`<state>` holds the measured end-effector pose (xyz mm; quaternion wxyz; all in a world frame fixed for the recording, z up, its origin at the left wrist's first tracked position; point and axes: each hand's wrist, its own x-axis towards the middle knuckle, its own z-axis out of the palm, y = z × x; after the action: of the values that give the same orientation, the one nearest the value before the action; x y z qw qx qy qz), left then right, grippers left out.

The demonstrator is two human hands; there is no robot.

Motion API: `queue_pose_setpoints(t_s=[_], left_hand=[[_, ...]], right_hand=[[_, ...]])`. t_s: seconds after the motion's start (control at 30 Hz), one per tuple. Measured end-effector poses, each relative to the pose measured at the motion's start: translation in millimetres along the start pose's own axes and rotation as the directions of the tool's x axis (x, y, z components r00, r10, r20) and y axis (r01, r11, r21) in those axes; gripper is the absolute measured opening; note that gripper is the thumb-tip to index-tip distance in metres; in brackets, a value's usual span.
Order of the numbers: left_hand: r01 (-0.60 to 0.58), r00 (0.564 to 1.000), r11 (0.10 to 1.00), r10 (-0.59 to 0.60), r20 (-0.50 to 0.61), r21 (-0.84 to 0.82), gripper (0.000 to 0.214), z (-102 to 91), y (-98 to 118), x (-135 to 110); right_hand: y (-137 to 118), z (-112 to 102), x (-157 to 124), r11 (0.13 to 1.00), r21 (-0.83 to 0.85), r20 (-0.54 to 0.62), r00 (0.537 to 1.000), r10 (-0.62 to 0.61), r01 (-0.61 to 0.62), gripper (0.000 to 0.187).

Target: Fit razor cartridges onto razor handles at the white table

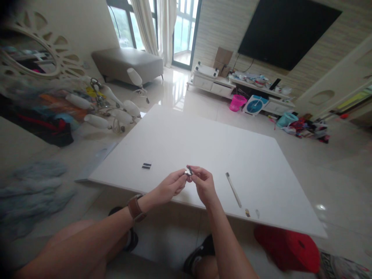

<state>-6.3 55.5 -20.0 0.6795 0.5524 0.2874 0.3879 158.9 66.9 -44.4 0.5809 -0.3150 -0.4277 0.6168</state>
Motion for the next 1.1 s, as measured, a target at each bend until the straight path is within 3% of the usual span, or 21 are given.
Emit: queue_pose_setpoints(t_s=[0.27,1.1], left_hand=[[-0.008,0.999,1.000,0.009,-0.040,0.021,0.038,-0.6,-0.9,1.8],[-0.044,0.999,0.995,0.041,-0.033,-0.094,0.036,1.4,-2.2,3.7]], right_hand=[[-1.3,0.4,0.8,1.000,-0.009,-0.068,0.998,0.004,-0.004,0.022],[-3.6,3.1,0.8,1.000,-0.024,-0.061,0.998,0.006,-0.008,0.022]])
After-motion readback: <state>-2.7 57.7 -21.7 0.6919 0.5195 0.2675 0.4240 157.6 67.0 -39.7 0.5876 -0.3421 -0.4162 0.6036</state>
